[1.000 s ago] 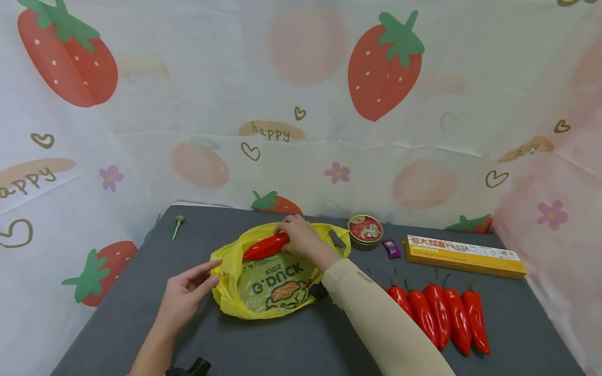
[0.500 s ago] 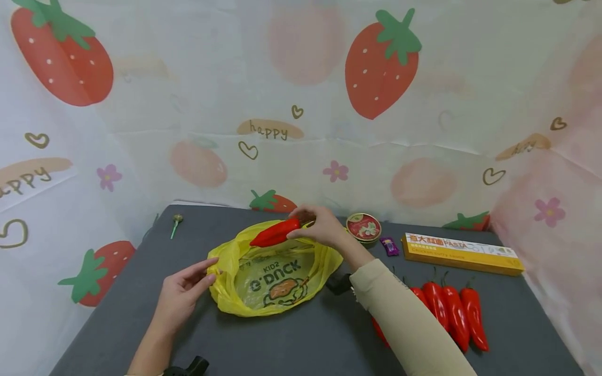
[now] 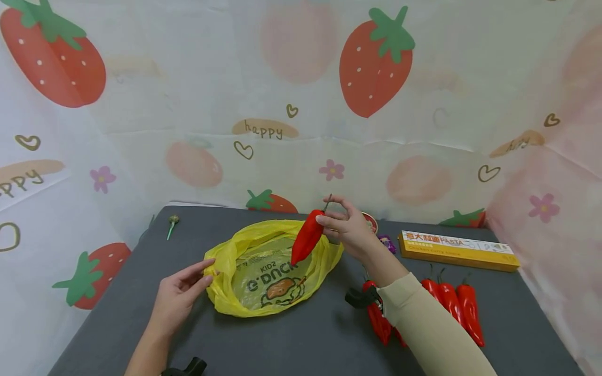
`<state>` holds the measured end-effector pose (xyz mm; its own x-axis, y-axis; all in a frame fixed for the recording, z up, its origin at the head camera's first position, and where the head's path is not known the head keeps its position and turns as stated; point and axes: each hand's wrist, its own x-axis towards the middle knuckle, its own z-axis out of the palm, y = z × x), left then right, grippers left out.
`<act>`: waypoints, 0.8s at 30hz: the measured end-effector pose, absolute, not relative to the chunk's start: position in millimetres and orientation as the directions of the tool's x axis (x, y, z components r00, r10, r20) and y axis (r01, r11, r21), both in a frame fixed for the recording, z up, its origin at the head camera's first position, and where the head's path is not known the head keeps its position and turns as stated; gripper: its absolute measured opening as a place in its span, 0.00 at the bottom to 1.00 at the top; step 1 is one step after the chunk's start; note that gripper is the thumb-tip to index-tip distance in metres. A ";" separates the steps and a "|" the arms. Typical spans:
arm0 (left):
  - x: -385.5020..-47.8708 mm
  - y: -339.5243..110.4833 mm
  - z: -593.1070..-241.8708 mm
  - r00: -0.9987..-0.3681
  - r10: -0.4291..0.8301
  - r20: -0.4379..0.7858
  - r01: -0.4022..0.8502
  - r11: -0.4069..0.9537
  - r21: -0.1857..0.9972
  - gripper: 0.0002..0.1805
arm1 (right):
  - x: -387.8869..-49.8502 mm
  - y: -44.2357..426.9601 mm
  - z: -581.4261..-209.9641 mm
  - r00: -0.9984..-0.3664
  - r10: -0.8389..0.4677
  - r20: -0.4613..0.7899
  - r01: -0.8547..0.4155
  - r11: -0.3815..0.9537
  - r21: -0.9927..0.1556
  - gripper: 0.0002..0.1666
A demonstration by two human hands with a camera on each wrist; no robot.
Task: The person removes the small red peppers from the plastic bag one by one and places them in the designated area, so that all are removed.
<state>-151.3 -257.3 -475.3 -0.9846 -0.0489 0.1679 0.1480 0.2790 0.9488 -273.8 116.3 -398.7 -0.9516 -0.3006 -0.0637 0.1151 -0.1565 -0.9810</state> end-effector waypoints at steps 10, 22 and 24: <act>-152.0 -256.9 -474.8 -0.985 -0.059 0.160 0.136 0.291 0.947 0.21 | -246.8 153.6 -406.1 -0.969 -0.246 -0.037 0.059 -0.085 -0.995 0.32; -151.1 -255.4 -474.9 -0.987 -0.066 0.146 0.121 0.288 0.950 0.22 | -207.5 194.3 -447.4 -0.911 -0.409 -0.050 -0.100 0.336 -0.937 0.23; -150.9 -255.2 -474.8 -0.987 -0.068 0.145 0.120 0.283 0.952 0.22 | -202.8 194.3 -451.8 -0.917 -0.395 -0.047 -0.112 0.370 -0.922 0.22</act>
<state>-150.9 -255.2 -474.8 -0.9871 -0.0680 0.1448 0.1201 0.2826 0.9517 -202.8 194.3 -451.8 -0.9173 -0.3955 -0.0474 -0.1120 0.3703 -0.9221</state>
